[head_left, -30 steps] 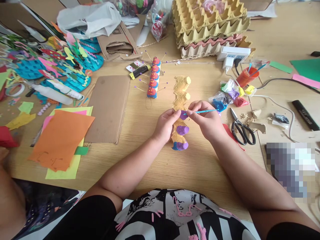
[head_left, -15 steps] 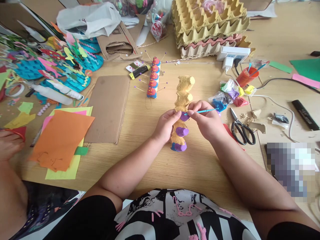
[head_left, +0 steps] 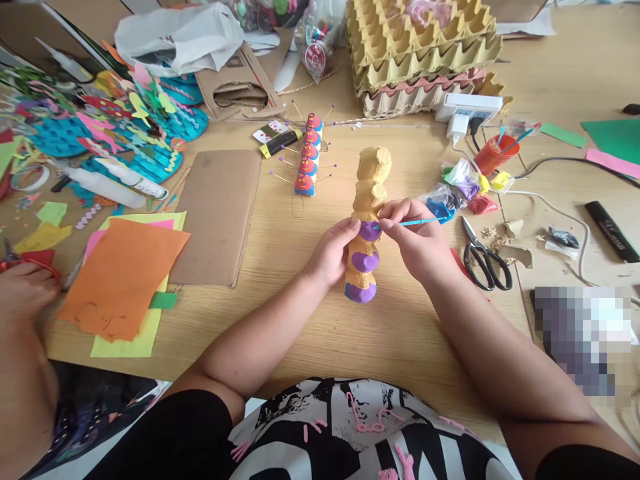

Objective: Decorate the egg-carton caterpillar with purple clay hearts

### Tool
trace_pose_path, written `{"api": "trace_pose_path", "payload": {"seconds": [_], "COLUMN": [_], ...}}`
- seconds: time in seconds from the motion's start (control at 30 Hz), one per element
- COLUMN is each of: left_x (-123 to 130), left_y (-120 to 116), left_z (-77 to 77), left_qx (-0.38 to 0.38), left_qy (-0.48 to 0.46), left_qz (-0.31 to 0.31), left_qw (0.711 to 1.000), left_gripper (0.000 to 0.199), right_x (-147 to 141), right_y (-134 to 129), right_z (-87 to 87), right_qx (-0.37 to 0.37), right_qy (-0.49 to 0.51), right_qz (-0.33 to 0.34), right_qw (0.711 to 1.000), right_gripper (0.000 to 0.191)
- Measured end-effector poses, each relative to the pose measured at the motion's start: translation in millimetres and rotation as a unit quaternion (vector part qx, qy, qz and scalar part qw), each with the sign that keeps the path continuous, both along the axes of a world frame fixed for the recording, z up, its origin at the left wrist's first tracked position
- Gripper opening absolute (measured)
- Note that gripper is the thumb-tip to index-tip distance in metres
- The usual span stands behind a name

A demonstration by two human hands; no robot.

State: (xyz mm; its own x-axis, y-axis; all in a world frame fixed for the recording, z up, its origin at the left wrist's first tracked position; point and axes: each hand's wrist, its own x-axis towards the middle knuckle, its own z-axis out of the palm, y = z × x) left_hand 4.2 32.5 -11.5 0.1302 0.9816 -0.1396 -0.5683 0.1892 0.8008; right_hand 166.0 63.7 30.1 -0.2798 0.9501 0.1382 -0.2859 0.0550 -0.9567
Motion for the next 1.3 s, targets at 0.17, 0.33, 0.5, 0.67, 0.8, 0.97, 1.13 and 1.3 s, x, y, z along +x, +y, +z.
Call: {"api": "trace_pose_path", "payload": {"seconds": [0.17,0.33,0.5,0.67,0.8,0.97,1.13,1.3], "left_x": [-0.2,-1.1,-1.3,-1.1,-1.3,-0.6,0.4,0.3], "left_y": [0.0,-0.6,-0.9,-0.8,-0.9,-0.7,-0.6,-1.4], "left_z": [1.5,3.4,3.5,2.5,3.0,2.7,2.2,4.1], "left_qx": [-0.014,-0.018,-0.025,-0.027,-0.031,-0.025,-0.021,-0.032], "left_qy": [0.017,0.003,-0.004,-0.007,-0.008,-0.020,-0.005,-0.017], "left_qz": [-0.006,-0.017,-0.020,-0.022,-0.018,-0.021,-0.011,-0.022], "left_qw": [1.000,1.000,0.999,0.999,0.999,0.999,1.000,0.999], "left_gripper": [0.048,0.049,0.048,0.049,0.048,0.046,0.046,0.046], "right_x": [0.1,0.5,-0.1,1.0,1.0,0.7,2.0,2.4], "right_y": [-0.9,-1.3,-2.8,-1.7,-1.1,-2.0,-0.6,1.1], "right_z": [0.0,-0.2,3.5,4.3,3.7,2.1,-1.6,-3.4], "right_qx": [0.011,0.014,0.009,0.003,-0.016,-0.014,0.000,-0.021], "right_qy": [-0.021,-0.017,-0.023,-0.035,-0.031,-0.035,-0.048,-0.045], "right_qz": [-0.008,-0.005,-0.016,-0.012,-0.012,-0.017,-0.023,-0.024], "right_qw": [1.000,1.000,1.000,0.999,0.999,0.999,0.999,0.998], "right_gripper": [0.048,0.046,0.048,0.049,0.051,0.050,0.048,0.050]}}
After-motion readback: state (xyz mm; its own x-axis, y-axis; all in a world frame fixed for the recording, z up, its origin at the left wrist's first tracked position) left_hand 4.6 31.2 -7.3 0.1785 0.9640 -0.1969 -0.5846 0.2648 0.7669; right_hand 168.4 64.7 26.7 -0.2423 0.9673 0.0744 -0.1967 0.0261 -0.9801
